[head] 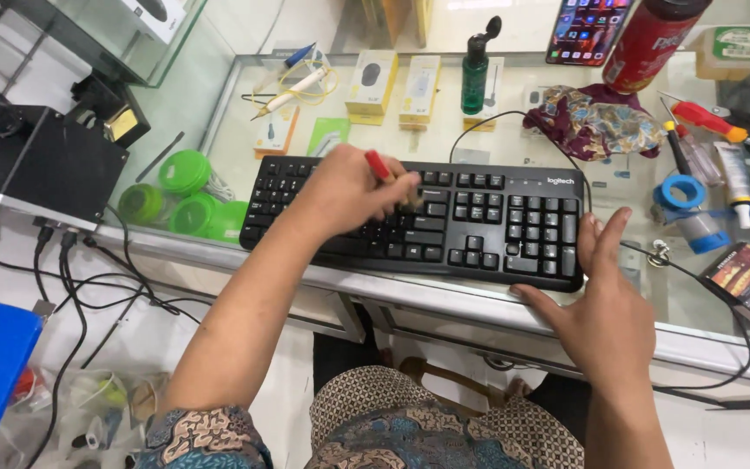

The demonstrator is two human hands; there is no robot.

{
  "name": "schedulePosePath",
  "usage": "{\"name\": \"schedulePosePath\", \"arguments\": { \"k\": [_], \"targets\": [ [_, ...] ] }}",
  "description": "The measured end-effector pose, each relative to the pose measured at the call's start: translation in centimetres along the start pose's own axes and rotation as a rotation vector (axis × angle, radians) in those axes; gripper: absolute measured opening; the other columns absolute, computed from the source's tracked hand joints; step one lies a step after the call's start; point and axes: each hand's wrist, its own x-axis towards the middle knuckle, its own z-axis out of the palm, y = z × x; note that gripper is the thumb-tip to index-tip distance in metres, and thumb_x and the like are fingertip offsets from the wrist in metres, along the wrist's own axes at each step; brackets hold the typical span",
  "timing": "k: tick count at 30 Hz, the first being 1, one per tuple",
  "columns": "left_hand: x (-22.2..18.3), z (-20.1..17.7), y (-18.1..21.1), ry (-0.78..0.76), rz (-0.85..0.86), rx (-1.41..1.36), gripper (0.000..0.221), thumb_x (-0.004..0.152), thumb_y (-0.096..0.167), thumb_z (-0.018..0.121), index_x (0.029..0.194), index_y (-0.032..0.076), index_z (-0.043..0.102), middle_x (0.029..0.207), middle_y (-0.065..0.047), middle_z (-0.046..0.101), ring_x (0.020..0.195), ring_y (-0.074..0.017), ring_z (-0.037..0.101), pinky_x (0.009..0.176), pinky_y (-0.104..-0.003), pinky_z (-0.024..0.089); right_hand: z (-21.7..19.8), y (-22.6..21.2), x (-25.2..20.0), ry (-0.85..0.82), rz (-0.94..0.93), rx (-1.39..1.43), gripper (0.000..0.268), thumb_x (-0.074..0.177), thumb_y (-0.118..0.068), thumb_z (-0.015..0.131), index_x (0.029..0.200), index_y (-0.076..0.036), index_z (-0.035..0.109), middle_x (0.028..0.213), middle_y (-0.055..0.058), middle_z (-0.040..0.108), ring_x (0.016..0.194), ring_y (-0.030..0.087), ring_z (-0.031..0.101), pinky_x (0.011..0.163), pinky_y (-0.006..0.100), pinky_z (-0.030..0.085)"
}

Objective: Cleaning a computer keyboard using a paintbrush and a small tool

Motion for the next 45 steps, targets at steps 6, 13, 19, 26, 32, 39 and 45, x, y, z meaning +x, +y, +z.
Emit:
{"name": "schedulePosePath", "arguments": {
  "k": [6, 13, 19, 26, 32, 39, 45],
  "targets": [
    [-0.2, 0.9, -5.5, 0.077, -0.116, -0.549, 0.023, 0.1, 0.017, 0.059, 0.1, 0.002, 0.077, 0.078, -0.018, 0.079, 0.063, -0.02, 0.078, 0.058, -0.025, 0.067, 0.8, 0.6, -0.3, 0.091, -0.074, -0.042, 0.14, 0.072, -0.061, 0.08, 0.168, -0.007, -0.006, 0.17, 0.005, 0.047, 0.134, 0.044, 0.059, 0.082, 0.058, 0.054],
    [-0.4, -0.2, -7.2, -0.243, 0.14, -0.49, 0.025, 0.104, 0.019, 0.057, 0.105, 0.004, 0.076, 0.073, -0.011, 0.076, 0.062, -0.0162, 0.074, 0.058, -0.024, 0.061, 0.5, -0.5, -0.4, 0.053, 0.009, -0.028, 0.139, 0.071, -0.055, 0.082, 0.169, -0.012, -0.006, 0.168, -0.007, 0.047, 0.141, 0.038, 0.055, 0.082, 0.059, 0.052],
    [0.9, -1.8, -6.2, -0.407, 0.052, -0.455, 0.025, 0.094, 0.014, 0.056, 0.092, 0.003, 0.077, 0.07, -0.014, 0.075, 0.055, -0.0185, 0.071, 0.053, -0.025, 0.057, 0.1, -1.0, -0.5, 0.029, 0.065, 0.009, 0.138, 0.072, -0.051, 0.084, 0.168, -0.014, -0.009, 0.169, -0.008, 0.046, 0.152, 0.029, 0.043, 0.089, 0.058, 0.049],
    [1.8, -2.3, -5.0, -0.325, 0.065, -0.329, 0.027, 0.095, 0.017, 0.056, 0.101, 0.008, 0.08, 0.074, -0.007, 0.074, 0.062, -0.0123, 0.069, 0.062, -0.022, 0.057, 0.7, -0.6, -0.5, 0.078, 0.009, 0.006, 0.139, 0.071, -0.05, 0.085, 0.169, -0.013, -0.007, 0.166, -0.005, 0.05, 0.152, 0.028, 0.044, 0.087, 0.055, 0.05],
    [2.1, -1.7, -4.8, -0.267, 0.114, -0.354, 0.026, 0.098, 0.019, 0.055, 0.097, 0.007, 0.078, 0.073, -0.007, 0.073, 0.06, -0.0131, 0.068, 0.059, -0.023, 0.057, 0.3, -1.0, -0.6, 0.074, 0.017, 0.035, 0.139, 0.071, -0.048, 0.086, 0.169, -0.014, -0.007, 0.165, -0.005, 0.051, 0.153, 0.027, 0.042, 0.088, 0.054, 0.049],
    [2.5, 1.1, -6.7, 0.141, -0.021, -0.551, 0.02, 0.1, 0.018, 0.065, 0.102, 0.003, 0.077, 0.074, -0.011, 0.077, 0.061, -0.0136, 0.075, 0.059, -0.02, 0.066, 0.5, -0.8, -0.5, 0.079, 0.016, 0.021, 0.138, 0.072, -0.049, 0.085, 0.169, -0.014, -0.007, 0.166, -0.005, 0.05, 0.154, 0.026, 0.041, 0.088, 0.054, 0.049],
    [1.2, 2.1, -5.5, 0.132, -0.041, -0.582, 0.024, 0.1, 0.019, 0.061, 0.097, 0.001, 0.077, 0.075, -0.013, 0.077, 0.061, -0.0156, 0.076, 0.057, -0.022, 0.067, 0.4, -0.9, -0.5, 0.065, 0.039, 0.006, 0.138, 0.071, -0.053, 0.083, 0.169, -0.015, -0.005, 0.166, -0.01, 0.048, 0.148, 0.03, 0.047, 0.086, 0.055, 0.05]
  ]
}}
